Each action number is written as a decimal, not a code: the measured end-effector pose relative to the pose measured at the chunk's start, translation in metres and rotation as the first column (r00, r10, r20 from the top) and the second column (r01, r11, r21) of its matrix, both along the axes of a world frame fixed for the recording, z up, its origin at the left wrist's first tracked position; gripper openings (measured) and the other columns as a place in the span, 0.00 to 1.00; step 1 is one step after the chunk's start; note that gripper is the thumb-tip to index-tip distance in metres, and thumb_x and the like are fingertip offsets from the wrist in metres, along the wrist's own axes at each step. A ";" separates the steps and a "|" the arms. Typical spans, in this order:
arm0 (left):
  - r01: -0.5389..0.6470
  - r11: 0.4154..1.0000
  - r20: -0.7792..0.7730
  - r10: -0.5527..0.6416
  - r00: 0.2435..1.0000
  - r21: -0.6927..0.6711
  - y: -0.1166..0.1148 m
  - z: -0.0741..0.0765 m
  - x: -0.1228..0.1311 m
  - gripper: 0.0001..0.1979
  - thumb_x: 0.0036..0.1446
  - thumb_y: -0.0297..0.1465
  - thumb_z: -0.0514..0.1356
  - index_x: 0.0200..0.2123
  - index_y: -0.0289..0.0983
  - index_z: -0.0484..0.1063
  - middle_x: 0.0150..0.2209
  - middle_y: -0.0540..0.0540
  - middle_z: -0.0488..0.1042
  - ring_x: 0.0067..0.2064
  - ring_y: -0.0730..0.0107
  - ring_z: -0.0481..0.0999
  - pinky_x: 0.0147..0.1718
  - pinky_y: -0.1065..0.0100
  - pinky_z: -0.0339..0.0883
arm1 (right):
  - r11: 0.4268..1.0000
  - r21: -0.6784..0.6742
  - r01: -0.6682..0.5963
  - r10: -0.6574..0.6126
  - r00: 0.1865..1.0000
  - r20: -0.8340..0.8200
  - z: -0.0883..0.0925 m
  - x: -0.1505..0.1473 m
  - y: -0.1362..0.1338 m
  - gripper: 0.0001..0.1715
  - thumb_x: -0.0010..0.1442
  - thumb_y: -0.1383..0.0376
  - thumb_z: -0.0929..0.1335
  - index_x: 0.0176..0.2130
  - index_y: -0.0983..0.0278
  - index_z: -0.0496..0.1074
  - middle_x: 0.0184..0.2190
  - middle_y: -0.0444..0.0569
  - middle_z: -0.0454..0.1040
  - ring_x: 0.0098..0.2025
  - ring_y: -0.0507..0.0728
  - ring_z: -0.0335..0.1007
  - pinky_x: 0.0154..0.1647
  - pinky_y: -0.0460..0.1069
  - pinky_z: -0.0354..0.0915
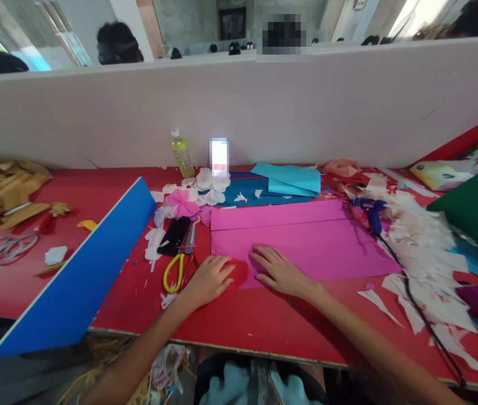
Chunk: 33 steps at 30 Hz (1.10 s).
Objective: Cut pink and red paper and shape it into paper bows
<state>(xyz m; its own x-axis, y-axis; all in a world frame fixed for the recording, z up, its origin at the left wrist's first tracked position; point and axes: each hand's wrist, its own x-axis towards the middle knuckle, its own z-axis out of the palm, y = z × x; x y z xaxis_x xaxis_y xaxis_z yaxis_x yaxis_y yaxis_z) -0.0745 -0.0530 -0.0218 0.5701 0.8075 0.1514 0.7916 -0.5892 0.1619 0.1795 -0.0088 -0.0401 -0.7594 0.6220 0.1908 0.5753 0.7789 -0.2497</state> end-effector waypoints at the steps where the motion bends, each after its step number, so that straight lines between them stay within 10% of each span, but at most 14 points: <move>1: 0.002 1.000 -0.015 -0.002 1.000 -0.002 -0.003 0.000 -0.001 0.17 0.61 0.32 0.52 0.53 0.38 0.66 0.53 0.40 0.67 0.54 0.60 0.65 0.53 0.56 0.59 | 1.000 -0.004 0.001 -0.001 1.000 0.001 0.000 0.001 -0.001 0.30 0.64 0.56 0.60 0.62 0.66 0.56 0.62 0.60 0.55 0.64 0.62 0.47 0.62 0.62 0.51; 23: -0.146 0.987 -0.210 0.156 0.965 0.060 -0.023 -0.014 0.018 0.27 0.56 0.20 0.49 0.58 0.43 0.61 0.56 0.37 0.65 0.54 0.57 0.67 0.46 0.57 0.69 | 0.985 0.019 -0.169 0.166 0.982 0.091 0.009 -0.005 -0.007 0.29 0.62 0.73 0.59 0.61 0.58 0.60 0.60 0.58 0.59 0.62 0.61 0.53 0.60 0.60 0.53; 28: -0.162 0.987 -0.142 0.160 0.977 -0.004 -0.025 0.002 0.007 0.26 0.55 0.20 0.49 0.56 0.43 0.63 0.57 0.41 0.64 0.55 0.63 0.67 0.49 0.63 0.67 | 0.985 -0.005 -0.174 0.174 0.981 0.083 0.012 -0.003 -0.006 0.28 0.62 0.72 0.59 0.60 0.58 0.60 0.61 0.58 0.59 0.63 0.61 0.52 0.60 0.60 0.54; 33: -0.669 0.740 -0.303 0.653 0.694 0.062 -0.025 0.036 -0.033 0.17 0.62 0.37 0.47 0.44 0.33 0.69 0.41 0.36 0.73 0.42 0.55 0.74 0.35 0.60 0.69 | 0.986 -0.018 -0.166 0.167 0.982 0.082 0.013 -0.003 -0.007 0.28 0.62 0.72 0.58 0.60 0.57 0.60 0.61 0.57 0.58 0.63 0.61 0.52 0.60 0.60 0.54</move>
